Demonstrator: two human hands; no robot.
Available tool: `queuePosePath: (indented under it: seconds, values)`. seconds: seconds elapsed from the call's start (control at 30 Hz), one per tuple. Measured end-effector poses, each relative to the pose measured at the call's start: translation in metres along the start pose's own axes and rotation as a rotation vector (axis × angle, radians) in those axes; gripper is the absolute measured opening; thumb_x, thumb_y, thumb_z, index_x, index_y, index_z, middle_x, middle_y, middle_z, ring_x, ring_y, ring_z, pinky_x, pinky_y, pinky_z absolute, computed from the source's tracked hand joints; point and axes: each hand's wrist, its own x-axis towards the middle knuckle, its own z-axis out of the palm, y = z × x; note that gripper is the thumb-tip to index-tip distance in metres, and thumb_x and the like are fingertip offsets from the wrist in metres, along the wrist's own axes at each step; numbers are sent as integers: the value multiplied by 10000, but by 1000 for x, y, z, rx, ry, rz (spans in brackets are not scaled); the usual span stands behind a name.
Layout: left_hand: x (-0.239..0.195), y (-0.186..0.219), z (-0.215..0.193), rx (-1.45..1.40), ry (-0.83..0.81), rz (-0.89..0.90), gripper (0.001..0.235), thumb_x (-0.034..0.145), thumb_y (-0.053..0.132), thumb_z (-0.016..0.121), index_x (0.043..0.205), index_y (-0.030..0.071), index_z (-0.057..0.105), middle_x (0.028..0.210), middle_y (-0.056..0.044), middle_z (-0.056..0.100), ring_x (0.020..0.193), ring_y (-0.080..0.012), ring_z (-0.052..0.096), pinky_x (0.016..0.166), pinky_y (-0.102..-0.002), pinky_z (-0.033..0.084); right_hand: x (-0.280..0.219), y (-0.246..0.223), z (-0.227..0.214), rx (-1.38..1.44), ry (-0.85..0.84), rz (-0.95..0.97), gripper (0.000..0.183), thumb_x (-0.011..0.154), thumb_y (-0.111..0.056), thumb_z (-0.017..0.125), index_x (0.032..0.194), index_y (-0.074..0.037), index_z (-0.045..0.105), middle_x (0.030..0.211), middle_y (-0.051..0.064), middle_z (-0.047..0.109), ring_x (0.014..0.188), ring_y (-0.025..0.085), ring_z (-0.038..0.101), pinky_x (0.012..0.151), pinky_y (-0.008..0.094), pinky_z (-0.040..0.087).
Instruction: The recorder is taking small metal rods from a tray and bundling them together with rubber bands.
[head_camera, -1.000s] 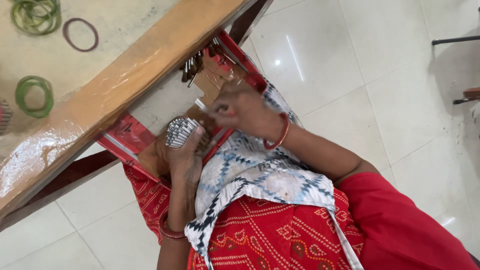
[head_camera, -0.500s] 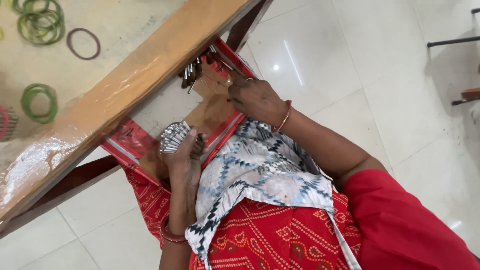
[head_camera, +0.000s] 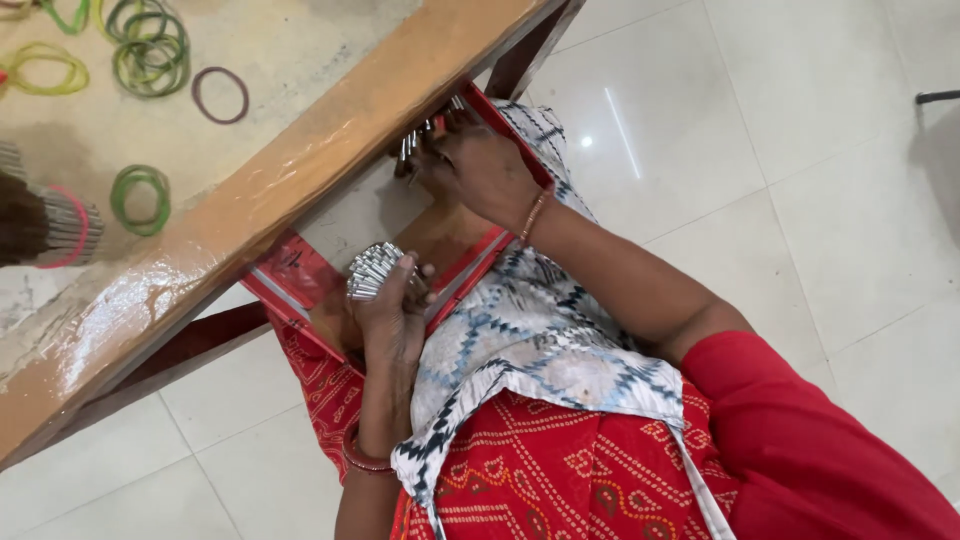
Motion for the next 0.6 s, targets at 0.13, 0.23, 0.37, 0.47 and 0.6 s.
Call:
queuePosePath:
  seconds: [0.13,0.23,0.37,0.47,0.6]
  values:
    - [-7,6,8,10,-10,11,231,902,140,778,1088,28,697,938,-77,737,838,-193,728,580,-293,559,23,34,63,-339,-164,200,487,1015,-545,670,995,-65,750,970,157,705,917,302,688,786,442,553]
    - [-10,10,10,-7,-6,20,253,884,141,773,1100,45,684,961,-57,742,834,-183,727,572,-289,561,19,64,109,-489,253,-328,180,835,-204,651,931,-65,712,951,130,691,925,335,704,714,483,541]
    - [-10,11,9,-24,-19,83,238,914,119,763,1118,27,681,963,-64,733,836,-178,719,593,-288,561,18,56,93,-255,157,-222,227,888,-144,621,1045,-14,721,981,191,679,887,367,681,713,487,520]
    - [-5,10,13,-41,-13,127,218,913,89,747,1111,22,685,968,-64,736,829,-174,711,616,-305,582,1,11,33,-35,-84,-9,235,872,-210,690,1035,-50,746,966,160,709,873,333,697,752,456,546]
    - [7,-9,-8,-63,-143,277,161,974,25,759,1097,19,655,995,-35,695,885,-146,658,737,-316,578,-44,-53,-1,247,-263,67,270,866,-280,752,1031,-66,761,920,123,723,862,294,714,789,423,566]
